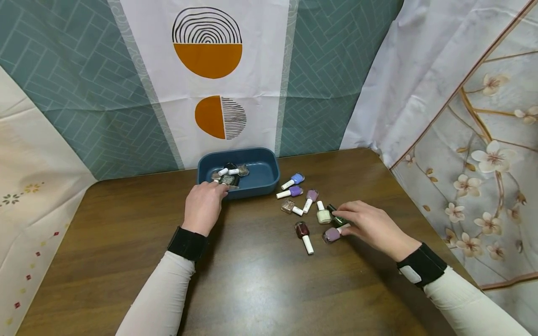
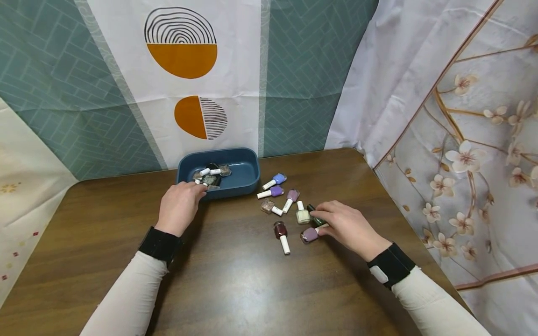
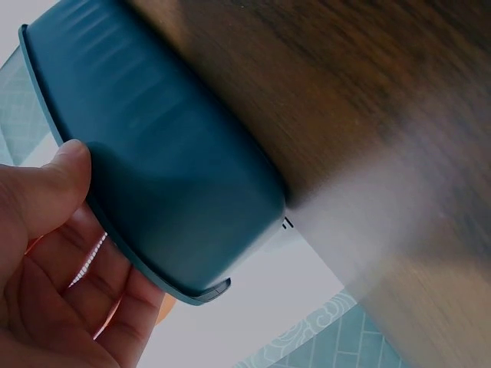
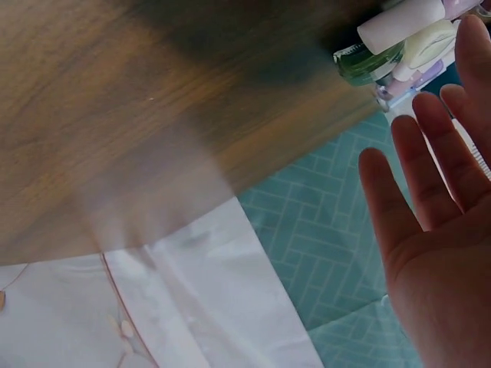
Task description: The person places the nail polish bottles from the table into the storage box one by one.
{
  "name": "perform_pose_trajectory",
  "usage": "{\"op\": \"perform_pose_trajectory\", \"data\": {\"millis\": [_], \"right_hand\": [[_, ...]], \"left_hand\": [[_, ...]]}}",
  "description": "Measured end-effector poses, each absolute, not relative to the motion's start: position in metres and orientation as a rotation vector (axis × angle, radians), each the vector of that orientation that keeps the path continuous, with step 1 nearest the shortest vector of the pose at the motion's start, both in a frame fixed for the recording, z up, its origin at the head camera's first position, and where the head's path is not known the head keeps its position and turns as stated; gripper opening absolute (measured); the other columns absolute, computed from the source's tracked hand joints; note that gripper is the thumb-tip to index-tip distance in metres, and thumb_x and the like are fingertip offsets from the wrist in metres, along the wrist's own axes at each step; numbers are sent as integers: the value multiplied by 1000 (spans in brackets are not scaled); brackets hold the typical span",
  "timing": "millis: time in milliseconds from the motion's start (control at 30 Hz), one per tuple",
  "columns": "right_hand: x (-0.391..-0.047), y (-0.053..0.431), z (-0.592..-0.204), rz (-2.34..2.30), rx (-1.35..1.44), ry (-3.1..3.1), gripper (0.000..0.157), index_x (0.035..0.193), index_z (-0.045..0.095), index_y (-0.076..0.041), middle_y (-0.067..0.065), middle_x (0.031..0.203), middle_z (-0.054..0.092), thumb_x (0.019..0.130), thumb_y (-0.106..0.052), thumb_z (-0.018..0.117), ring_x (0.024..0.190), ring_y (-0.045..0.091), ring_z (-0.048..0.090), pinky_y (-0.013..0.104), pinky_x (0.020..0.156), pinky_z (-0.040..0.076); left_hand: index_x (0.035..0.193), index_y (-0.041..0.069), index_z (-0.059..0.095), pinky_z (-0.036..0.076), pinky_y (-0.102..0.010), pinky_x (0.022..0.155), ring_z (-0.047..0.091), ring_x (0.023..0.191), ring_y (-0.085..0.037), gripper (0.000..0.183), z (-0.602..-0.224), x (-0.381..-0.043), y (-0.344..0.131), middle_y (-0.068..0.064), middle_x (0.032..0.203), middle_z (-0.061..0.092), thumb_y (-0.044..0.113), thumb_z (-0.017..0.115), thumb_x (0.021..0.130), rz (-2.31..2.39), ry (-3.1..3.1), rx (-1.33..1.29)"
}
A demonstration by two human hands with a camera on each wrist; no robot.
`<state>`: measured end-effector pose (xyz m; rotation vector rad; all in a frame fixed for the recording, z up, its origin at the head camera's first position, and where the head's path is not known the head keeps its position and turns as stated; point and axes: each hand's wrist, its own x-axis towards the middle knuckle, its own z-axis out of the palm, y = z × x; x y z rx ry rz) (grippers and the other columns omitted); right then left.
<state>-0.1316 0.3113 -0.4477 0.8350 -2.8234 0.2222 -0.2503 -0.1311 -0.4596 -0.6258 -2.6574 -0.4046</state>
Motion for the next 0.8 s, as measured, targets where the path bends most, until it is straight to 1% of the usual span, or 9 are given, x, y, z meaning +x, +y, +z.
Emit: {"op": "perform_pose_trajectory", "data": {"millis": [100, 167, 433, 600, 800], "right_hand": [[-130, 313, -449, 209, 839, -2835, 48, 127, 82, -9, 2, 118, 74, 82, -18, 98, 105, 20, 70, 42, 80, 62], [-129, 313, -450, 197, 840, -2837, 45, 122, 83, -10, 0, 115, 75, 81, -17, 99, 102, 19, 70, 40, 78, 62], [-129, 313, -453, 169, 837, -2833, 35, 112, 85, -11, 0, 106, 74, 80, -14, 100, 93, 16, 70, 37, 73, 62], [-128, 312, -457, 176, 836, -2831, 31, 107, 85, -12, -3, 101, 72, 80, -12, 100, 90, 14, 70, 35, 72, 61], [-125, 311, -461, 166, 830, -2826, 31, 104, 85, -14, -5, 98, 72, 78, -10, 101, 89, 13, 69, 34, 71, 61]], "left_hand": [[115, 6, 86, 57, -49, 78, 69, 84, -34, 14, -460, -251, -130, -13, 98, 81, 10, 80, 103, -409, -2660, -626], [115, 6, 86, 57, -49, 78, 69, 84, -34, 14, -460, -251, -130, -13, 98, 81, 10, 80, 103, -402, -2664, -624], [112, 6, 86, 57, -50, 80, 69, 83, -34, 12, -460, -251, -131, -13, 95, 80, 10, 81, 101, -359, -2656, -615], [108, 6, 86, 56, -50, 78, 68, 80, -34, 10, -462, -250, -133, -12, 91, 79, 10, 82, 100, -365, -2629, -624], [110, 6, 86, 57, -50, 80, 68, 82, -34, 10, -462, -250, -132, -12, 92, 79, 9, 81, 101, -380, -2633, -627]]}}
